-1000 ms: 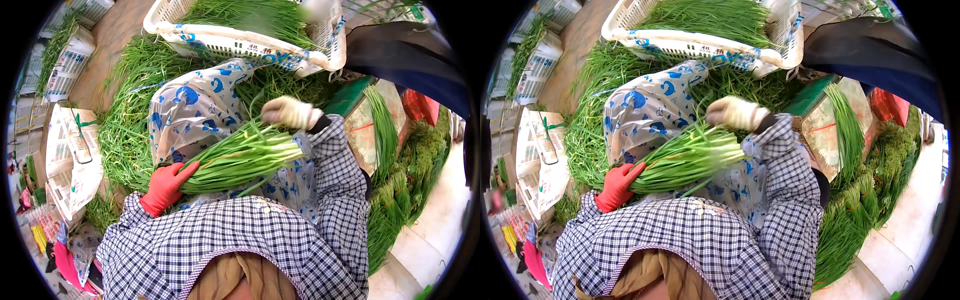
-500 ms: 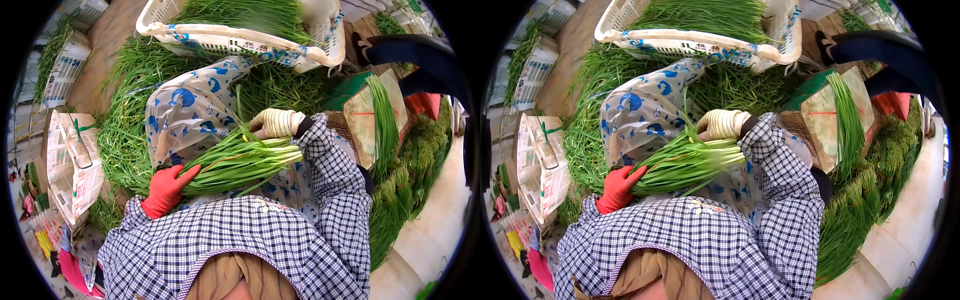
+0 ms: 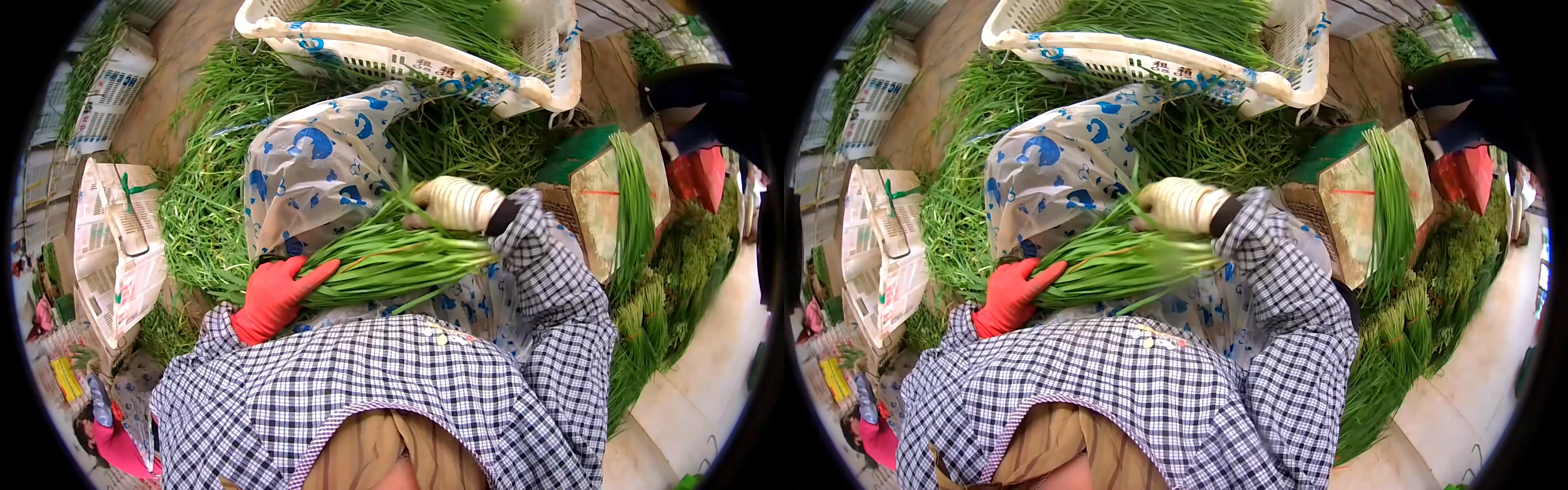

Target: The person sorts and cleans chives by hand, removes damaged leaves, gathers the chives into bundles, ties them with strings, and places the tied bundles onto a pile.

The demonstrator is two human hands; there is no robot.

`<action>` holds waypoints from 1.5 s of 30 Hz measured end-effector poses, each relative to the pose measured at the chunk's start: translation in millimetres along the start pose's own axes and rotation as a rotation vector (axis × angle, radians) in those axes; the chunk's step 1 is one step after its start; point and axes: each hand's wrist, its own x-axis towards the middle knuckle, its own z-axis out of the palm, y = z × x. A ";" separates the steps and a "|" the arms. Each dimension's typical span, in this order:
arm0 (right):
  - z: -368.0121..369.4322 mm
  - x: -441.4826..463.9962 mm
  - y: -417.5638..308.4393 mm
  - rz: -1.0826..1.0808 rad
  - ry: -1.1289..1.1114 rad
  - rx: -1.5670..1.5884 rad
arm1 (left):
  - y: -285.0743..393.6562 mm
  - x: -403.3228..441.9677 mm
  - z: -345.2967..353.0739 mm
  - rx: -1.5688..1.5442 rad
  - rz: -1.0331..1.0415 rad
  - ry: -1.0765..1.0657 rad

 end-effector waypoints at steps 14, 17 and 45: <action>-42.0 -91.6 125.1 0.298 0.613 0.279 | -9.5 -3.6 13.6 -0.059 0.036 0.124; -16.7 -36.4 116.8 0.168 0.220 0.275 | -9.9 -3.9 12.8 -0.064 0.054 0.128; -14.5 -8.2 71.1 -0.051 0.292 0.374 | 4.9 6.3 -6.0 -0.202 -0.109 0.017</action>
